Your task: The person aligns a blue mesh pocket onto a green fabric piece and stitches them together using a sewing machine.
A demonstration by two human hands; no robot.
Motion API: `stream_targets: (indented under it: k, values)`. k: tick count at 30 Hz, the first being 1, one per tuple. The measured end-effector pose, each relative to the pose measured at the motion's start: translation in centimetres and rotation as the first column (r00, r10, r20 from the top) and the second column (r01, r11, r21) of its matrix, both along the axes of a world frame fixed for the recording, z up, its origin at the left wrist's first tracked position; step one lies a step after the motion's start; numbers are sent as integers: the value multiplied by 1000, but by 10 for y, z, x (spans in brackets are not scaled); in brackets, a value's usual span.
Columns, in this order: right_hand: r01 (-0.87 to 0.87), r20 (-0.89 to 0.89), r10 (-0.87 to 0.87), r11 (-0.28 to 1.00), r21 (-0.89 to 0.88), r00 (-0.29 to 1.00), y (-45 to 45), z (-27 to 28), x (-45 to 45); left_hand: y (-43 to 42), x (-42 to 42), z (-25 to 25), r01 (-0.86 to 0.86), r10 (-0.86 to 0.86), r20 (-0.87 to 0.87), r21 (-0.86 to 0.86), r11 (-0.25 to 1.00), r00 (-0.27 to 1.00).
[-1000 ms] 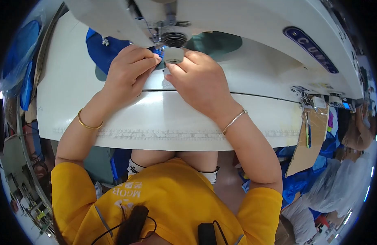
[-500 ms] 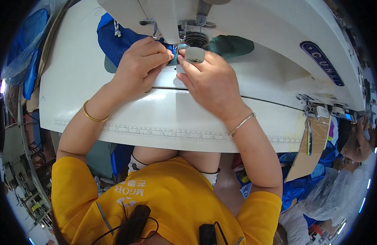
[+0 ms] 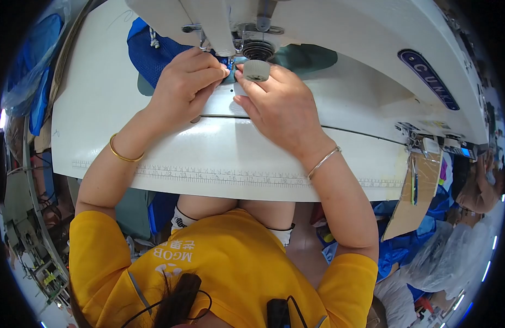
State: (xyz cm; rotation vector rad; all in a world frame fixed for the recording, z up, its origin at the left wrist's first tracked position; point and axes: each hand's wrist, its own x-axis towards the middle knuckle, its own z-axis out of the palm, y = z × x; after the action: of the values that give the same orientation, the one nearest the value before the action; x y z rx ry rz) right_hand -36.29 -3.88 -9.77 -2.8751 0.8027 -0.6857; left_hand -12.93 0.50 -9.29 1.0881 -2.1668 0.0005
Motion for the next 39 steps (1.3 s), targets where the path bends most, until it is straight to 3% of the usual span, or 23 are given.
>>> stream_targets:
  k: [8, 11, 14, 16, 17, 19, 26, 29, 31, 32, 34, 35, 38, 39]
  values:
    - [8, -7, -8, 1000, -5, 1000, 0, -2, 1, -3, -2, -3, -15, 15, -17, -25, 1000, 1000]
    - [9, 91, -10, 1000, 9, 996, 2, -2, 0, -2, -3, -3, -20, 20, -10, 0, 1000, 1000]
    - [120, 82, -115, 991, -57, 990, 6, 3, -5, 3, -6, 2, -69, 69, 6, 2, 998, 998]
    - [183, 101, -176, 981, -67, 979, 8, 5, -7, 5, -5, 5, -194, 207, 63, -160, 968, 976]
    - [197, 108, -189, 978, -70, 976, 8, 5, -8, 4, 0, 4, -211, 223, 91, -127, 969, 971]
    - [206, -13, -209, 971, -126, 978, 8, 5, -13, 5, 4, 4, -199, 210, 113, -97, 975, 971]
    - [160, -32, -167, 975, -157, 985, -23, 6, -17, 13, -6, 29, -182, 167, 247, 37, 983, 954]
    - [123, -139, -135, 988, -89, 981, -39, 17, -10, 17, -14, 43, -187, 138, 256, 177, 966, 957]
    - [213, -404, -157, 972, 99, 901, -29, 38, 5, 13, -12, 46, -165, 94, 254, 277, 947, 963]
    - [221, -397, -164, 970, 101, 903, -16, 33, 5, 9, -7, 48, -159, 85, 261, 276, 948, 962]
    - [110, -101, -121, 988, -111, 988, 13, 12, 6, -1, 7, 57, -48, -15, 152, 403, 914, 988]
    - [117, -97, -127, 987, -109, 987, 21, 7, 6, 2, 9, 67, -176, 81, 235, 417, 892, 969]
    - [14, 30, -9, 984, -179, 1000, 28, 0, 1, -3, 34, 62, -171, 48, 385, 292, 941, 922]
    - [8, 36, 0, 978, -211, 999, 19, 2, -3, 1, 31, 71, -223, 31, 456, 372, 901, 889]
